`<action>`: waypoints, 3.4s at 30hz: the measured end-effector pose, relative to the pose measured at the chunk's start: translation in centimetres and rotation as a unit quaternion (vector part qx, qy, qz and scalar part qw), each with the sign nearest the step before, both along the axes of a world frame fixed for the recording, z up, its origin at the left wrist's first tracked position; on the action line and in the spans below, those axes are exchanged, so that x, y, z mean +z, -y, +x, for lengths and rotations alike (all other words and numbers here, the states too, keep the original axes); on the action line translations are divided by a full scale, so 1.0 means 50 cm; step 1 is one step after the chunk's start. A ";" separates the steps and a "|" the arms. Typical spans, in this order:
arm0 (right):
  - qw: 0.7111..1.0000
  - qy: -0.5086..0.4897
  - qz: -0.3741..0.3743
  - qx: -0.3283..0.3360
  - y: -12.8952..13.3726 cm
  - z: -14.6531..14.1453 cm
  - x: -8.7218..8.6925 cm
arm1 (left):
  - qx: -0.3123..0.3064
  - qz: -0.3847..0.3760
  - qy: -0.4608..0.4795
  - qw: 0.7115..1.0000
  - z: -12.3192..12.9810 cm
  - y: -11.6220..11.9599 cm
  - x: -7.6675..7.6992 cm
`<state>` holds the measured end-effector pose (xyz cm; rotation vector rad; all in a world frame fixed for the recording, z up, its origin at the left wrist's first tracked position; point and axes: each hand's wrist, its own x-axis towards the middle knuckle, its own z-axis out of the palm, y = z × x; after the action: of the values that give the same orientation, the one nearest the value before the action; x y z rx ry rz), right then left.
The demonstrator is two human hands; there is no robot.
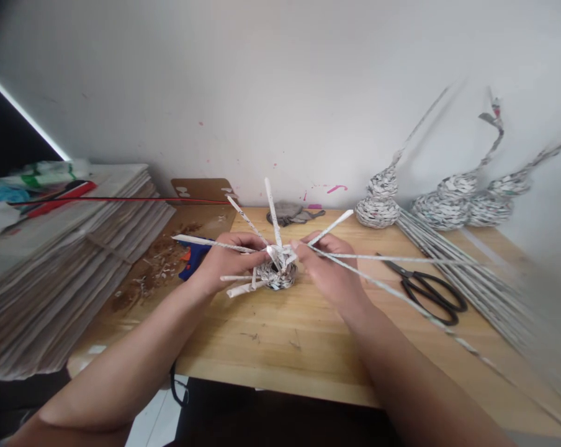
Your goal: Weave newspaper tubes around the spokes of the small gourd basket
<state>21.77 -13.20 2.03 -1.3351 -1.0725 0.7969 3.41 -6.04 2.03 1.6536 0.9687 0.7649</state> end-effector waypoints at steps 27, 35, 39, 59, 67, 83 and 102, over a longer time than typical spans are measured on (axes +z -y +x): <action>0.985 -0.151 -0.033 0.073 -0.004 -0.018 -0.012 | 0.032 0.023 0.046 0.998 0.000 -0.022 -0.025; 0.985 -0.128 -0.058 0.101 -0.014 -0.017 -0.040 | 0.035 0.043 0.023 0.998 0.005 -0.008 -0.007; 0.984 -0.137 -0.055 0.101 -0.014 -0.022 -0.048 | 0.038 0.065 0.004 0.997 0.004 0.000 -0.001; 0.986 -0.136 -0.044 0.081 -0.016 -0.030 -0.059 | 0.039 0.241 -0.139 0.960 0.020 0.037 0.030; 0.981 -0.172 -0.042 0.078 -0.023 -0.026 -0.072 | 0.040 0.205 -0.106 0.972 0.032 0.031 0.029; 0.976 -0.193 -0.059 0.086 -0.021 -0.033 -0.059 | 0.087 0.215 -0.153 0.961 0.037 0.031 0.022; 0.958 -0.269 -0.065 0.079 -0.024 -0.038 -0.044 | 0.017 0.293 -0.178 0.939 0.024 0.029 0.043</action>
<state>19.87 -12.00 -0.16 -1.0524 -0.7026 1.2815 4.58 -7.50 4.16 2.3612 1.0843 0.8459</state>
